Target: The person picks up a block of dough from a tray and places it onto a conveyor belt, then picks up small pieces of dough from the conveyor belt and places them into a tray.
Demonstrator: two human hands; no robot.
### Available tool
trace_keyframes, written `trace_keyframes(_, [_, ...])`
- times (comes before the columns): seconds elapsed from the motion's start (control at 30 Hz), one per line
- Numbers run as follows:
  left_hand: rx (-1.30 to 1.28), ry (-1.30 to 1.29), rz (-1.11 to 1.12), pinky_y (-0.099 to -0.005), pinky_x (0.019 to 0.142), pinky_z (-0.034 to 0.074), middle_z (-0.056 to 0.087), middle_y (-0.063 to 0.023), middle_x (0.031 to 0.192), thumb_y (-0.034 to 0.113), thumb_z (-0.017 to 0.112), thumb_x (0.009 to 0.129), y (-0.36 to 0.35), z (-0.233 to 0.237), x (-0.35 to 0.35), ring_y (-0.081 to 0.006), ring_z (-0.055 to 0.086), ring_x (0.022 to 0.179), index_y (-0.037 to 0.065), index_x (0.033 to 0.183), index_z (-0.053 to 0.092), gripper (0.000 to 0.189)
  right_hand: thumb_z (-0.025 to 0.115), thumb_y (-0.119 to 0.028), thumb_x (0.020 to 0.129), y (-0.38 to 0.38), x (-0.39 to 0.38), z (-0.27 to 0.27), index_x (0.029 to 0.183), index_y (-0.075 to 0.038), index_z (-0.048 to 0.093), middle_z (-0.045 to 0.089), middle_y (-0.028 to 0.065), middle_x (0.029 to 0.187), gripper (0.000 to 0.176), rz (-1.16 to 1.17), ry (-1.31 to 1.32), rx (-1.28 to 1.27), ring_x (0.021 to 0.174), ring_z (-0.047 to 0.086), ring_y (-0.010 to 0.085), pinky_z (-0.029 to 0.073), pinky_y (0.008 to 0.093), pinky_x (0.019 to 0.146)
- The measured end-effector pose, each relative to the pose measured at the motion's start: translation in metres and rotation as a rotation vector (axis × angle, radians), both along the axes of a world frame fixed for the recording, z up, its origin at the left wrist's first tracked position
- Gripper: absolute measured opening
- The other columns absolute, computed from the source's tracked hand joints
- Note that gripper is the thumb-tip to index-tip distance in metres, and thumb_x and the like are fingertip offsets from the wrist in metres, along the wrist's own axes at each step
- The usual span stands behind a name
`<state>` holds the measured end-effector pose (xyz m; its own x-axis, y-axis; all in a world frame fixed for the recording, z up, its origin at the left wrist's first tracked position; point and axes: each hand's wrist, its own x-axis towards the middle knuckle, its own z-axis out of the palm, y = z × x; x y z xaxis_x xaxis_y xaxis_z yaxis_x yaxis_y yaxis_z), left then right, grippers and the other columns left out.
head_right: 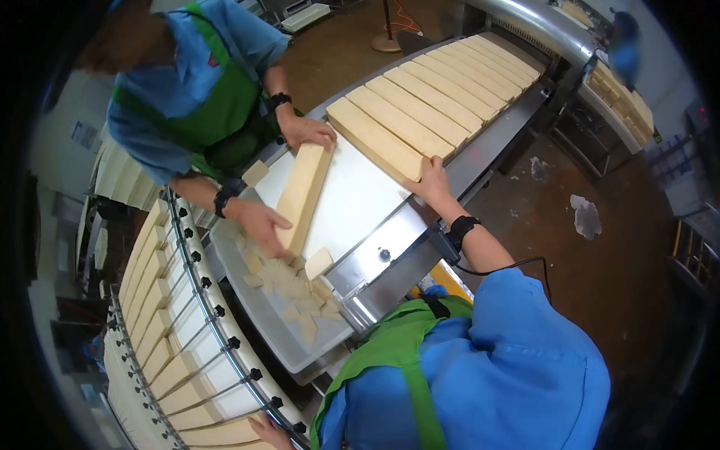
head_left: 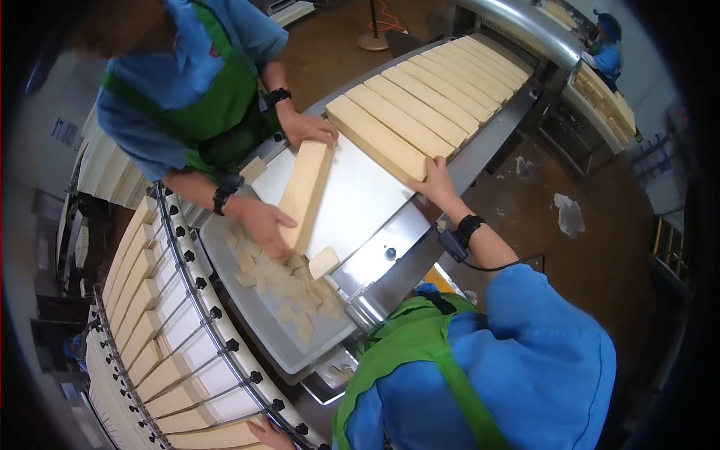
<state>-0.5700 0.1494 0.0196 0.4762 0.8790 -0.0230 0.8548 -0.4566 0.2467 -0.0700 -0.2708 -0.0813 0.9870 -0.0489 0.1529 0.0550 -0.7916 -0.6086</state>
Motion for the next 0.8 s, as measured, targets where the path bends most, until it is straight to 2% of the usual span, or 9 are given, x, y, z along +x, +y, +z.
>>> trace_keyframes(0.1, [-0.048,0.359,-0.315,-0.0416,0.095,0.033,0.042,-0.0282,0.121,0.014,0.054,0.081,0.007,0.024,0.012,-0.0406,0.041,0.111,-0.003,0.12,0.045,0.043,0.073,-0.035,0.059,0.008,0.006,0.002,0.108,0.005,0.045,0.041,0.0213,0.108,0.068,-0.03,0.008,-0.018,0.097,0.046,0.0387,0.043,0.0417,0.081])
trace_keyframes(0.2, [0.015,-0.056,-0.379,-0.0419,0.086,0.04,0.052,-0.0231,0.111,0.009,0.056,0.077,-0.013,0.02,0.077,-0.038,0.049,0.103,0.001,0.094,0.058,0.019,0.073,-0.034,0.06,0.016,0.007,0.017,0.107,0.003,0.044,0.043,0.0207,0.105,0.067,-0.029,0.072,-0.081,0.091,0.051,0.0385,0.045,0.0425,0.075])
trace_keyframes(0.27, [-0.04,-0.201,-0.639,-0.0405,0.087,0.04,0.054,-0.0206,0.108,0.007,0.055,0.077,-0.036,0.019,0.163,-0.0354,0.051,0.102,0.0,0.101,0.057,0.025,0.072,-0.034,0.062,0.016,0.008,0.019,0.107,0.002,0.043,0.044,0.0214,0.105,0.065,-0.018,0.12,-0.09,0.088,0.052,0.0391,0.046,0.0423,0.072])
trace_keyframes(0.33, [0.018,-0.244,-0.821,-0.0392,0.088,0.04,0.054,-0.0196,0.11,0.009,0.055,0.078,-0.057,-0.005,0.24,-0.0351,0.051,0.103,0.0,0.107,0.054,0.031,0.072,-0.033,0.062,0.014,0.011,0.017,0.104,0.002,0.042,0.044,0.0216,0.102,0.063,0.01,0.112,-0.111,0.081,0.054,0.0397,0.047,0.0433,0.068])
trace_keyframes(0.4, [-0.116,-0.328,-0.937,-0.0387,0.09,0.039,0.052,-0.0195,0.114,0.012,0.056,0.08,-0.092,-0.014,0.331,-0.0342,0.048,0.108,0.001,0.113,0.052,0.035,0.073,-0.033,0.062,0.014,0.009,0.027,0.102,0.002,0.042,0.044,0.0212,0.1,0.062,0.037,0.121,-0.104,0.081,0.054,0.0395,0.047,0.0433,0.067])
trace_keyframes(0.53, [-0.063,-0.546,-1.267,-0.0403,0.093,0.036,0.046,-0.0247,0.118,0.015,0.055,0.081,-0.144,-0.051,0.507,-0.0379,0.044,0.109,-0.006,0.119,0.041,0.045,0.074,-0.03,0.061,0.012,0.01,0.032,0.096,0.004,0.042,0.044,0.0202,0.093,0.058,0.088,0.067,-0.11,0.072,0.057,0.0367,0.049,0.0411,0.059])
trace_keyframes(0.6, [-0.023,-0.523,-1.31,-0.0412,0.095,0.033,0.044,-0.0261,0.119,0.014,0.054,0.079,-0.159,-0.069,0.588,-0.0386,0.041,0.112,-0.008,0.118,0.039,0.047,0.074,-0.03,0.061,0.014,0.009,0.035,0.096,0.004,0.041,0.044,0.0198,0.092,0.058,0.097,0.081,-0.102,0.069,0.057,0.0361,0.049,0.0406,0.056])
trace_keyframes(0.67, [-0.008,-0.419,-1.257,-0.0424,0.092,0.034,0.045,-0.024,0.117,0.012,0.052,0.078,-0.171,-0.077,0.651,-0.037,0.042,0.109,-0.006,0.115,0.042,0.043,0.074,-0.029,0.061,0.014,0.007,0.037,0.096,0.004,0.041,0.043,0.0195,0.092,0.058,0.11,0.098,-0.092,0.068,0.057,0.0356,0.049,0.0403,0.055])
trace_keyframes(0.8, [-0.03,-0.097,-1.136,-0.0434,0.091,0.034,0.047,-0.0186,0.113,0.012,0.051,0.074,-0.182,-0.087,0.726,-0.0339,0.044,0.105,-0.003,0.113,0.046,0.042,0.074,-0.029,0.062,0.013,0.008,0.035,0.096,0.003,0.04,0.043,0.0188,0.092,0.058,0.143,0.107,-0.058,0.067,0.057,0.0347,0.05,0.0399,0.054])
